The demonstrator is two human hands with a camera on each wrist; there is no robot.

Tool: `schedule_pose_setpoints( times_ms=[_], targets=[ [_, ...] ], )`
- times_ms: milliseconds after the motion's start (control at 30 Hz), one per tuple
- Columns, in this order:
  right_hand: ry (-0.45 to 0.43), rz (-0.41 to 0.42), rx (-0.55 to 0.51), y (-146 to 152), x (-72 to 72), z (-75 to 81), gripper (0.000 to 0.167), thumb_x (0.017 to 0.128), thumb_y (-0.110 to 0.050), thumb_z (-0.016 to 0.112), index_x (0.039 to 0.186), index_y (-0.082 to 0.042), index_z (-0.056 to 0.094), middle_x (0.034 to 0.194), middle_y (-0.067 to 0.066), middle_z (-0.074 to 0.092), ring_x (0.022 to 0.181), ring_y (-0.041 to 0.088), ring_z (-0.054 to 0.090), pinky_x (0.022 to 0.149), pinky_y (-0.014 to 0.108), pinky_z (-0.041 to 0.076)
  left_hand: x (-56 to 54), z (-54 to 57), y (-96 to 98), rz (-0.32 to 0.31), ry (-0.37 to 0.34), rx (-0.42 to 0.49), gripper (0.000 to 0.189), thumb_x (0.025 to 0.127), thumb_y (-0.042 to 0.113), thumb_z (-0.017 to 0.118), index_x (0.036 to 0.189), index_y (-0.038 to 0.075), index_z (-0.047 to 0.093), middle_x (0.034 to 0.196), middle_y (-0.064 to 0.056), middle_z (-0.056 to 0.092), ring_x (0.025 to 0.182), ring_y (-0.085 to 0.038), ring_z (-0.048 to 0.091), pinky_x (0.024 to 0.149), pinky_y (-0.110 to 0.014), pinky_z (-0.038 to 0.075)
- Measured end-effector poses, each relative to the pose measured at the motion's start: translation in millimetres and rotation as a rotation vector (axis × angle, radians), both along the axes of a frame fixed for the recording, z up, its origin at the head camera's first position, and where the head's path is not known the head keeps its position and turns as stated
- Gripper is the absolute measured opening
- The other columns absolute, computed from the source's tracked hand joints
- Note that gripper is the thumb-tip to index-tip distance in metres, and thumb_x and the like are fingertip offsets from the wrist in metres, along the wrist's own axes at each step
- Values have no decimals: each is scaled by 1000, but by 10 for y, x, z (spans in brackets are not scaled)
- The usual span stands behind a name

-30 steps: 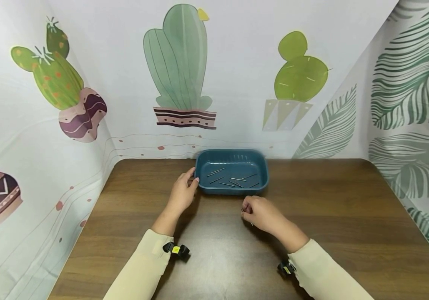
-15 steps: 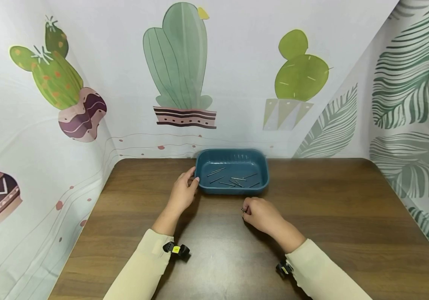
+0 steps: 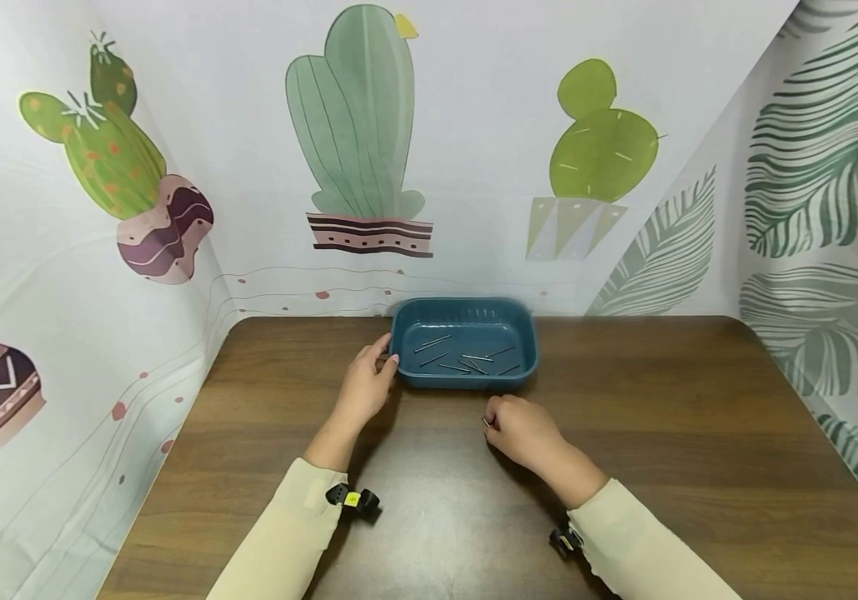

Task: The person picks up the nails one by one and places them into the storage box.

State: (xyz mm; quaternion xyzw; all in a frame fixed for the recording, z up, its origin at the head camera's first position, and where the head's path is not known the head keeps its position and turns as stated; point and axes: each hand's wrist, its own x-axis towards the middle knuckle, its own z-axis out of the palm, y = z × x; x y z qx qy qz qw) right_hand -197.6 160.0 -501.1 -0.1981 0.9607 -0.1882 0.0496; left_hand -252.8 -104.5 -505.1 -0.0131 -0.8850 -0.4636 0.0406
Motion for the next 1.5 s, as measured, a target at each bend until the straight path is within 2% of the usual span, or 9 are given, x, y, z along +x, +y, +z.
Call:
schedule_pose_setpoints(
  times_ms=[500, 933, 1267, 1500],
  targets=[
    [-34, -55, 16, -18, -22, -36, 11, 89, -17, 73, 81, -14, 65, 68, -4, 59, 64, 11, 52, 59, 30, 44, 8, 8, -2, -3, -2, 0, 49, 103, 22, 56, 150, 7, 48, 135, -18, 59, 114, -29, 65, 100, -44, 54],
    [20, -39, -1, -14, -17, -50, 11, 83, -14, 72, 76, -15, 63, 66, -6, 58, 62, 10, 50, 57, 29, 42, -1, -4, 4, 0, 4, 0, 49, 103, 20, 56, 149, 5, 49, 134, -18, 60, 113, -29, 64, 99, -44, 54],
    [5, -49, -16, -17, -17, -41, 10, 83, -15, 72, 79, -14, 63, 67, -5, 57, 63, 10, 50, 58, 29, 43, 11, 14, 7, 0, 8, -1, 48, 103, 19, 57, 149, 5, 49, 134, -18, 60, 113, -29, 65, 99, -44, 54],
    [21, -58, -25, -13, -37, 18, 9, 84, -17, 73, 85, -11, 65, 75, -2, 61, 66, 11, 54, 61, 29, 47, 7, 18, 9, 3, 9, -3, 48, 103, 19, 58, 149, 6, 50, 133, -18, 60, 113, -30, 65, 100, -45, 54]
  ],
)
